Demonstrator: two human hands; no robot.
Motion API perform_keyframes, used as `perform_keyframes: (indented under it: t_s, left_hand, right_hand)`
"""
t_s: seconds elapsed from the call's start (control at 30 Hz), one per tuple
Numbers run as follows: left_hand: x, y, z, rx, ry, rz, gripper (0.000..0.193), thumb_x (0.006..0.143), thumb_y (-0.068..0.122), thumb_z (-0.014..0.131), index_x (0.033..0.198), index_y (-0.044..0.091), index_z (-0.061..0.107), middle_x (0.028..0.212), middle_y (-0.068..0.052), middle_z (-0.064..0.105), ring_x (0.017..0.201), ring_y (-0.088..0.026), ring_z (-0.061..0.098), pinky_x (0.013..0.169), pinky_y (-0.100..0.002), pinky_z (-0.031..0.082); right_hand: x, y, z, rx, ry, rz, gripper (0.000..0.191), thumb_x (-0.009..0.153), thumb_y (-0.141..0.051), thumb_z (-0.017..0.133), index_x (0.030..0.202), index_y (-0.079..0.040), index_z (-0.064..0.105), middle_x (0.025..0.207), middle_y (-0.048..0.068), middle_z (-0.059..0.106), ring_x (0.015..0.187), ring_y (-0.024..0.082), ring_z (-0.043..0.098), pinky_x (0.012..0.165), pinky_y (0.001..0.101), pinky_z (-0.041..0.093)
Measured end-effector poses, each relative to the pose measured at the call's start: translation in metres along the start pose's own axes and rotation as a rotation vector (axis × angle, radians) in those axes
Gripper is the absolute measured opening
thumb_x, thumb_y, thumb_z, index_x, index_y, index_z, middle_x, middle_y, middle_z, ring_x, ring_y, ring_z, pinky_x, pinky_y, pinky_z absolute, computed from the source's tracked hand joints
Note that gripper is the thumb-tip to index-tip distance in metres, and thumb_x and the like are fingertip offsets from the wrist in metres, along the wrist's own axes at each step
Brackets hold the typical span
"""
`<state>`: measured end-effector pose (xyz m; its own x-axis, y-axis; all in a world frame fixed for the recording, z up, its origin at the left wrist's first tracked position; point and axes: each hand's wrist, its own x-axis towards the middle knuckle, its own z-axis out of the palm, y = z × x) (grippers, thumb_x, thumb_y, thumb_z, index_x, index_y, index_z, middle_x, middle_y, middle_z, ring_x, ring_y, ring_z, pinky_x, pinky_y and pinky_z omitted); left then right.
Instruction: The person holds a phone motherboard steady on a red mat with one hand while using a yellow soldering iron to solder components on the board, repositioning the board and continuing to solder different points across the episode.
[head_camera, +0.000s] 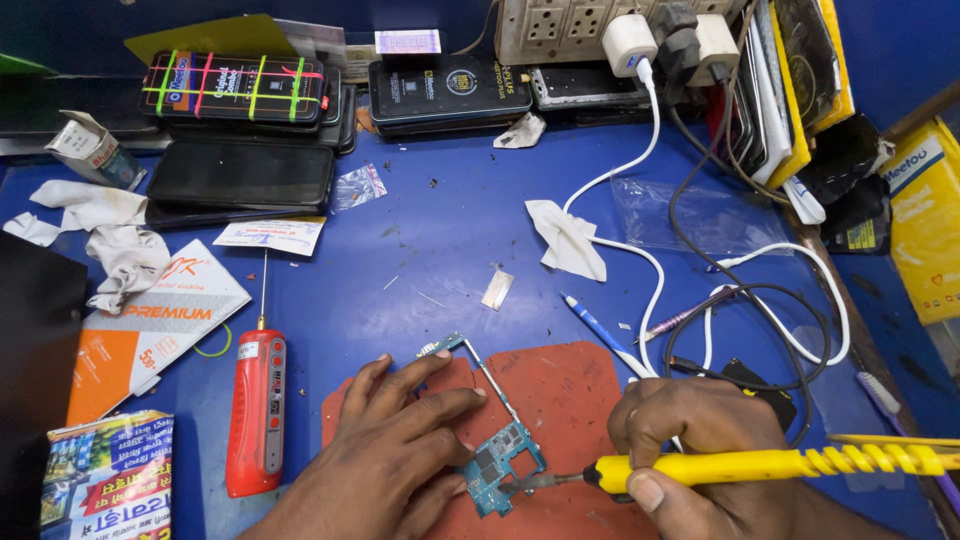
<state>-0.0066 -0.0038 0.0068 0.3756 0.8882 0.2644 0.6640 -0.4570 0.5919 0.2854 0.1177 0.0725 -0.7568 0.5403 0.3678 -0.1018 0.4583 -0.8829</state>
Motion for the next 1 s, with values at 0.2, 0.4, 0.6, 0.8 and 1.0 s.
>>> perform_keyframes:
  t_s: [0.2, 0.4, 0.6, 0.8, 1.0]
  left_hand:
    - [-0.0002, -0.0020, 0.0027, -0.003, 0.009, 0.004, 0.019, 0.090, 0.034, 0.072, 0.097, 0.016, 0.073, 0.143, -0.008, 0.057, 0.151, -0.037, 0.029, 0.115, -0.068, 0.011]
    - [-0.0009, -0.0025, 0.0039, -0.008, 0.009, -0.002, 0.019, 0.089, 0.033, 0.073, 0.097, 0.016, 0.073, 0.142, -0.008, 0.057, 0.151, -0.037, 0.029, 0.115, -0.069, 0.011]
    - [-0.0007, -0.0035, 0.0040, -0.002, 0.019, 0.016, 0.020, 0.088, 0.033, 0.073, 0.098, 0.016, 0.073, 0.143, -0.008, 0.057, 0.150, -0.038, 0.030, 0.115, -0.069, 0.012]
    - [-0.0011, -0.0036, 0.0047, -0.003, 0.012, 0.007, 0.020, 0.087, 0.032, 0.074, 0.098, 0.016, 0.073, 0.143, -0.008, 0.057, 0.151, -0.037, 0.030, 0.115, -0.069, 0.012]
    - [-0.0012, -0.0043, 0.0052, -0.010, 0.014, 0.012, 0.019, 0.087, 0.032, 0.074, 0.098, 0.016, 0.073, 0.142, -0.008, 0.057, 0.151, -0.038, 0.029, 0.115, -0.069, 0.011]
  right_hand:
    - [0.0001, -0.0001, 0.0001, 0.000, -0.021, -0.004, 0.014, 0.087, -0.014, 0.066, 0.088, -0.004, 0.056, 0.071, 0.010, 0.064, 0.063, 0.016, 0.065, 0.057, 0.0310, 0.052]
    - [-0.0001, -0.0001, 0.0000, -0.002, -0.016, -0.005, 0.015, 0.088, -0.016, 0.066, 0.088, -0.004, 0.057, 0.070, 0.009, 0.065, 0.063, 0.016, 0.066, 0.057, 0.0310, 0.053]
    - [0.0001, -0.0001, -0.0004, 0.000, -0.018, -0.010, 0.015, 0.089, -0.016, 0.066, 0.088, -0.004, 0.057, 0.070, 0.010, 0.064, 0.063, 0.017, 0.065, 0.057, 0.0316, 0.053]
    - [-0.0005, 0.0007, -0.0005, -0.011, -0.016, -0.005, 0.016, 0.089, -0.017, 0.066, 0.086, -0.005, 0.056, 0.070, 0.010, 0.065, 0.062, 0.016, 0.066, 0.056, 0.0313, 0.053]
    - [-0.0016, 0.0024, -0.0027, -0.016, -0.023, -0.012, 0.016, 0.089, -0.017, 0.067, 0.086, -0.006, 0.057, 0.070, 0.009, 0.065, 0.063, 0.016, 0.066, 0.057, 0.0311, 0.052]
